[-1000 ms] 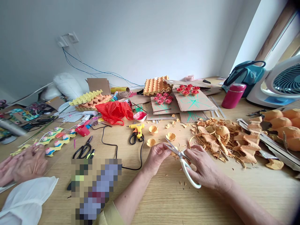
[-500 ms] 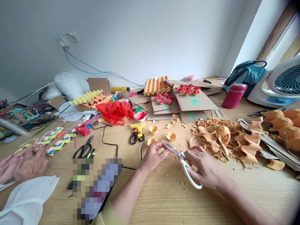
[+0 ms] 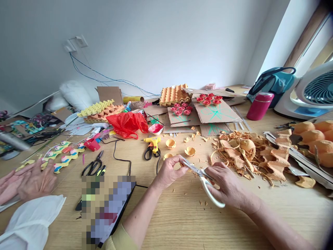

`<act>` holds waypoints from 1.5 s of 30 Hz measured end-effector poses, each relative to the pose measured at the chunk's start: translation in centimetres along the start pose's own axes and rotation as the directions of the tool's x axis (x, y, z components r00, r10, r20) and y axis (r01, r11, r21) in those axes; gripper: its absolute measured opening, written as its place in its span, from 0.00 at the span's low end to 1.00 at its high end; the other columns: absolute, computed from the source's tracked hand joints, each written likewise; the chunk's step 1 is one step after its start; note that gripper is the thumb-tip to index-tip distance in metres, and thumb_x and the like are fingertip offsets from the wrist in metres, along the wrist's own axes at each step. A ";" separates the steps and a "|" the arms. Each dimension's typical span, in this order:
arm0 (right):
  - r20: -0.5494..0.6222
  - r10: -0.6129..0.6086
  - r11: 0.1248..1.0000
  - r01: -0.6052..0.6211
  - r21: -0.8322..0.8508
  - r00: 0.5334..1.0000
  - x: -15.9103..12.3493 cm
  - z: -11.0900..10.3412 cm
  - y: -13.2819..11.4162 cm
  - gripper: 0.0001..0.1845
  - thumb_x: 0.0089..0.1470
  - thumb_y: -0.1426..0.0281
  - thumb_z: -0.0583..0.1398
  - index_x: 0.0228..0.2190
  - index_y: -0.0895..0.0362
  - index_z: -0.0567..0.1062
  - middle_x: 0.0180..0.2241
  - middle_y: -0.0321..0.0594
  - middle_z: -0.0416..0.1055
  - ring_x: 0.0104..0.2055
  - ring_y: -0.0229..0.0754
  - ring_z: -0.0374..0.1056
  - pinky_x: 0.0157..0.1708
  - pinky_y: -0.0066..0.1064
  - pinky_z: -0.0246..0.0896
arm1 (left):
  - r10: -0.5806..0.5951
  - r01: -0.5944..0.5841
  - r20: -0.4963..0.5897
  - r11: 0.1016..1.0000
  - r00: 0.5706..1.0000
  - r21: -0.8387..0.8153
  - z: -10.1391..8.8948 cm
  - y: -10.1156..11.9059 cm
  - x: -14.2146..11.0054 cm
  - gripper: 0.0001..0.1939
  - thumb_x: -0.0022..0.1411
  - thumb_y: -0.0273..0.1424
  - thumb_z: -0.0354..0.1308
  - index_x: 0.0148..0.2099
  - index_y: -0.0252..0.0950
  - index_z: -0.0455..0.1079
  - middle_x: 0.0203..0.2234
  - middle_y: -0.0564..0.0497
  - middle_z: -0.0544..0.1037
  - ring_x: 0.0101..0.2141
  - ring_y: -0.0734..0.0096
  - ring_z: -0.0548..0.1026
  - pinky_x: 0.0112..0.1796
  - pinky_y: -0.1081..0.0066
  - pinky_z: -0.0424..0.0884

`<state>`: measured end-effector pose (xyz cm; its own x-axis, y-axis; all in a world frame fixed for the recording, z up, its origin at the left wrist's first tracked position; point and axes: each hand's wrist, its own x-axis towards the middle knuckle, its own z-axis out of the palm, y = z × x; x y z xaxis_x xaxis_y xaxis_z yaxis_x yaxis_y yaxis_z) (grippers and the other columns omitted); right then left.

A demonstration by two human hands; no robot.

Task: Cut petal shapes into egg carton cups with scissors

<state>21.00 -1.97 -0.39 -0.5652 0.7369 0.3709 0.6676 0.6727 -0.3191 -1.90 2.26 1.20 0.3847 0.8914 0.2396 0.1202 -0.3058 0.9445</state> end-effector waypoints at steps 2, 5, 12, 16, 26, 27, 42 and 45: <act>0.006 0.005 1.000 -0.005 -0.006 1.000 0.0 0.0 0.0 0.11 0.62 0.65 0.55 0.27 0.54 0.65 0.25 0.38 0.68 0.31 0.43 0.65 0.38 0.36 0.57 | -0.009 0.009 -0.017 1.000 1.000 0.003 0.0 -0.1 0.1 0.04 0.56 0.30 0.62 0.31 0.35 0.75 0.26 0.52 0.74 0.32 0.70 0.70 0.40 0.70 0.65; 0.007 0.033 0.999 -0.032 -0.008 0.999 0.1 0.2 0.0 0.12 0.62 0.66 0.54 0.27 0.54 0.65 0.24 0.37 0.68 0.31 0.43 0.65 0.36 0.35 0.57 | -0.042 0.041 -0.022 0.999 0.999 -0.029 0.1 -0.3 0.2 0.05 0.55 0.31 0.62 0.31 0.34 0.74 0.26 0.52 0.74 0.32 0.70 0.69 0.39 0.70 0.65; -0.072 0.261 0.959 -0.250 0.129 0.963 0.4 0.3 0.4 0.18 0.63 0.61 0.54 0.22 0.53 0.62 0.20 0.34 0.63 0.25 0.40 0.59 0.27 0.32 0.54 | -0.128 0.132 0.032 0.975 0.991 -0.181 0.7 -0.2 0.1 0.08 0.53 0.35 0.64 0.30 0.34 0.73 0.25 0.53 0.73 0.31 0.72 0.68 0.38 0.70 0.64; -0.095 0.350 0.875 -0.289 0.390 0.932 0.6 0.0 0.2 0.16 0.60 0.60 0.56 0.24 0.54 0.66 0.23 0.34 0.66 0.26 0.39 0.61 0.27 0.30 0.57 | -0.154 0.166 0.069 0.959 0.986 -0.231 1.1 -0.6 -0.1 0.12 0.52 0.37 0.67 0.35 0.34 0.73 0.27 0.52 0.72 0.30 0.73 0.68 0.35 0.72 0.64; 0.056 0.376 0.598 -0.288 0.748 0.925 1.0 0.9 -0.7 0.09 0.54 0.63 0.63 0.33 0.54 0.71 0.33 0.36 0.71 0.38 0.43 0.67 0.39 0.34 0.64 | -0.223 0.252 0.221 0.961 0.949 -0.112 2.9 -0.5 -0.9 0.18 0.50 0.32 0.69 0.37 0.37 0.63 0.31 0.54 0.71 0.34 0.71 0.71 0.36 0.71 0.65; 0.073 0.378 0.578 -0.297 0.760 0.923 1.0 0.9 -0.9 0.08 0.54 0.64 0.63 0.34 0.54 0.71 0.34 0.36 0.71 0.38 0.43 0.67 0.39 0.34 0.64 | -0.225 0.255 0.230 0.961 0.947 -0.109 2.9 -0.6 -0.9 0.18 0.51 0.32 0.69 0.37 0.37 0.62 0.30 0.53 0.71 0.34 0.71 0.71 0.36 0.71 0.66; 0.014 0.512 0.324 -0.208 0.923 0.859 1.5 2.2 0.1 0.22 0.48 0.53 0.67 0.35 0.54 0.66 0.30 0.32 0.64 0.31 0.38 0.61 0.32 0.30 0.59 | -0.226 0.266 0.149 0.891 0.963 -0.368 3.9 -2.1 -0.8 0.19 0.51 0.35 0.70 0.42 0.35 0.67 0.34 0.53 0.72 0.38 0.72 0.70 0.42 0.71 0.66; 0.020 0.514 0.301 -0.202 0.932 0.858 1.5 2.2 0.0 0.23 0.47 0.53 0.67 0.35 0.54 0.67 0.29 0.32 0.64 0.29 0.37 0.60 0.30 0.29 0.58 | -0.259 0.296 0.144 0.838 0.955 -0.459 3.8 -1.7 -0.9 0.19 0.53 0.34 0.69 0.44 0.36 0.68 0.37 0.51 0.74 0.39 0.70 0.71 0.42 0.70 0.67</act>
<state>19.04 -0.73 -1.77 -0.1513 0.9789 0.1372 -0.1367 0.1167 -0.9837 1.05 0.74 -1.51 0.4684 0.8822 -0.0481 -0.2049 0.1614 0.9654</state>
